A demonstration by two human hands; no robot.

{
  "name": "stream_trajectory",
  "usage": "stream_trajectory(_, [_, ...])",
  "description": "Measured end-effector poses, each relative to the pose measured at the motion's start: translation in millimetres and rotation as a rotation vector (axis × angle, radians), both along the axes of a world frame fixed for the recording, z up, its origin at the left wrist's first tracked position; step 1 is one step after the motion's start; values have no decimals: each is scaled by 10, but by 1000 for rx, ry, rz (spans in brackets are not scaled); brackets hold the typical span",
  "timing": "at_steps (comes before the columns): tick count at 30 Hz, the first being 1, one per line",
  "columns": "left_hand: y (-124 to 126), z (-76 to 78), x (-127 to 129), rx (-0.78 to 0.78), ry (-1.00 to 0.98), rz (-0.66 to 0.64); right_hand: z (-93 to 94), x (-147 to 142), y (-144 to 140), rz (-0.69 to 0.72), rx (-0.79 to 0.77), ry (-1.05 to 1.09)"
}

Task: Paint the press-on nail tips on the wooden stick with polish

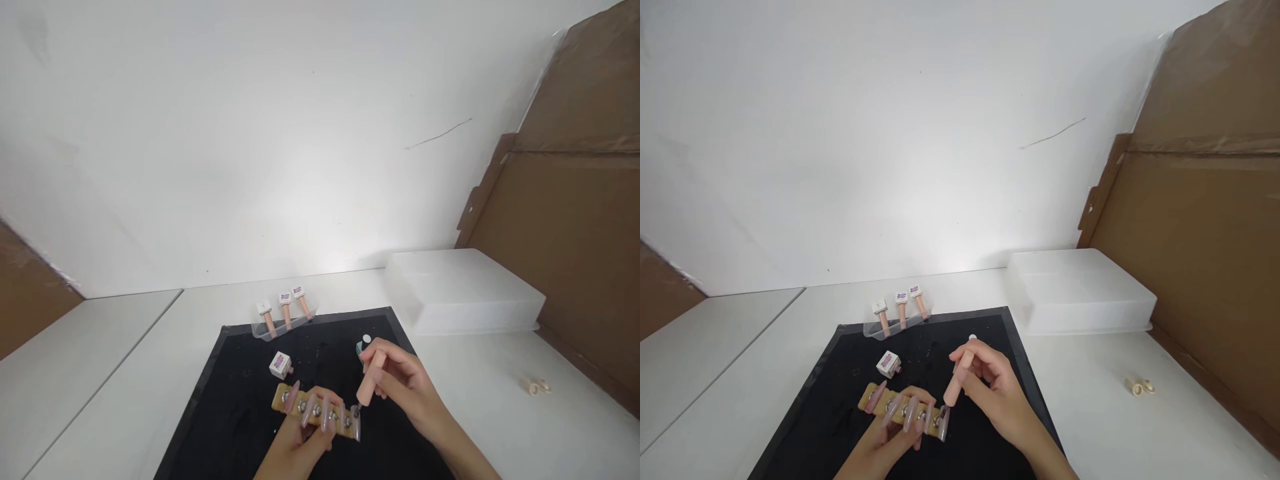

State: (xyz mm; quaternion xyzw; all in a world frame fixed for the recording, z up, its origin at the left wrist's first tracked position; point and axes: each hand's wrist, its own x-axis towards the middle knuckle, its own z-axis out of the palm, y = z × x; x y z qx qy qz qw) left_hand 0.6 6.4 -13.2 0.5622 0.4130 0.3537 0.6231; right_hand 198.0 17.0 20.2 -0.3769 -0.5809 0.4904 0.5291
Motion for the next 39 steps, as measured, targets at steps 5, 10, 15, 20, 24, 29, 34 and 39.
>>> stream_trajectory(5, [-2, 2, 6, -2, 21, 20, 37, 9, -36, 76, 18, -56])
stream_trajectory(10, [11, -27, -17, -14, 25, 1, 85, -3, -27, 72, 61, -156])
stream_trajectory(15, [-1, -27, -10, -11, -38, 10, 88, -21, -9, 12, 31, -137])
stream_trajectory(20, [-44, 25, 5, -57, -124, 91, 22, -26, 14, -94, 6, -16])
stream_trajectory(24, [-49, 81, -7, -159, -224, 123, -4, -33, 50, -202, -28, 118])
stream_trajectory(29, [-31, 102, -15, -243, -410, 182, 38, -45, 66, -280, -49, 152])
stream_trajectory(34, [-25, 137, -24, -286, -501, 246, 40, -61, 69, -258, -67, 137])
stream_trajectory(39, [-40, 165, -23, -248, -520, 288, 36, -84, 69, -230, -83, 147])
